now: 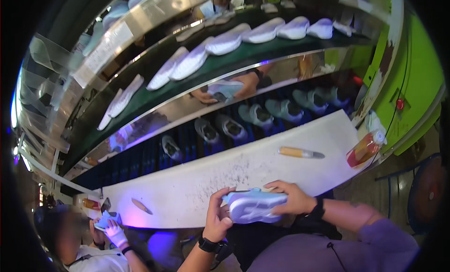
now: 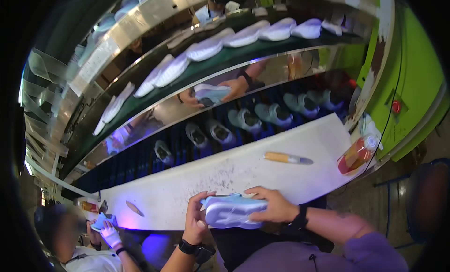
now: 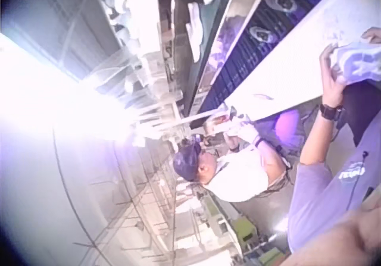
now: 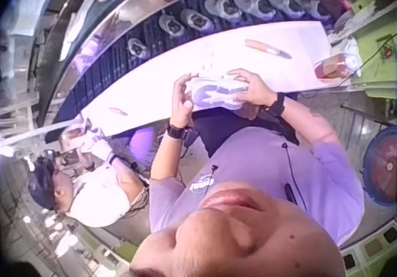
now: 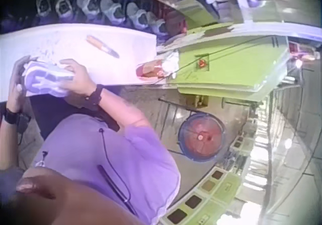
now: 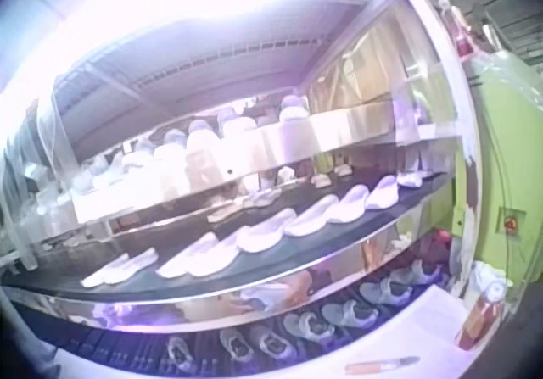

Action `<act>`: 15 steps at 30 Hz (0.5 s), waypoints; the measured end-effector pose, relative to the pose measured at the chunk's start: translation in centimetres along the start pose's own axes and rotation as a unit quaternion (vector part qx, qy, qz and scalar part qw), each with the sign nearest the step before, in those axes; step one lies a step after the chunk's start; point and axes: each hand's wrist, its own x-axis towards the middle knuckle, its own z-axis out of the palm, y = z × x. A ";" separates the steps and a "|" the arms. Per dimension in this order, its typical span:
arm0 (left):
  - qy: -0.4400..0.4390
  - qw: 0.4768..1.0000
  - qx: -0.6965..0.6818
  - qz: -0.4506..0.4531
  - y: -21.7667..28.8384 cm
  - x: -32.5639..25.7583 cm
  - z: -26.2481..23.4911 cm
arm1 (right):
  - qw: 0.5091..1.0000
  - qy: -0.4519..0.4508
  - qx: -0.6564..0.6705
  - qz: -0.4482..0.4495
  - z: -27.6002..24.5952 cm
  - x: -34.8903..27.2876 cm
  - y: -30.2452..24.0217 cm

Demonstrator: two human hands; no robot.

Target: The person takes shoe uppers from a conveyor belt and inserts white insoles into them. The person handles the shoes one at a time, manipulating the opening to fit the insole, and then places the assembled shoe back onto the conveyor belt.

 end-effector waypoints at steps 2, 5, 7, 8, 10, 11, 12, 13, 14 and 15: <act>-0.007 0.998 -0.061 0.006 -0.6 2.6 0.4 | 0.999 0.006 0.040 -0.029 -4.7 0.1 -3.5; -0.018 1.000 0.015 0.014 -2.4 5.5 0.4 | 0.973 0.092 -0.023 -0.212 -11.3 1.6 -12.5; -0.037 0.999 0.020 -0.030 -3.1 6.8 1.2 | 0.911 0.240 -0.112 -0.317 -17.4 4.0 -20.3; -0.036 0.997 0.038 -0.051 -3.1 6.3 0.8 | 0.889 0.236 -0.059 -0.387 -17.3 6.3 -25.2; -0.068 0.993 0.063 -0.075 -3.4 7.3 1.3 | 0.816 0.313 -0.168 -0.455 -23.1 8.2 -33.8; -0.079 0.990 0.078 -0.086 -4.0 7.8 1.0 | 0.740 0.407 -0.251 -0.473 -23.7 9.8 -37.6; -0.084 0.986 0.080 -0.117 -4.4 8.1 0.4 | 0.696 0.476 -0.332 -0.423 -24.8 11.7 -40.0; -0.098 0.982 0.075 -0.145 -5.0 9.0 0.4 | 0.634 0.540 -0.416 -0.364 -26.1 13.0 -42.6; -0.123 0.978 0.079 -0.152 -5.6 10.1 0.9 | 0.611 0.522 -0.434 -0.407 -28.6 15.1 -44.9; -0.141 0.973 0.085 -0.160 -5.7 10.8 0.9 | 0.591 0.498 -0.447 -0.449 -29.7 17.3 -46.2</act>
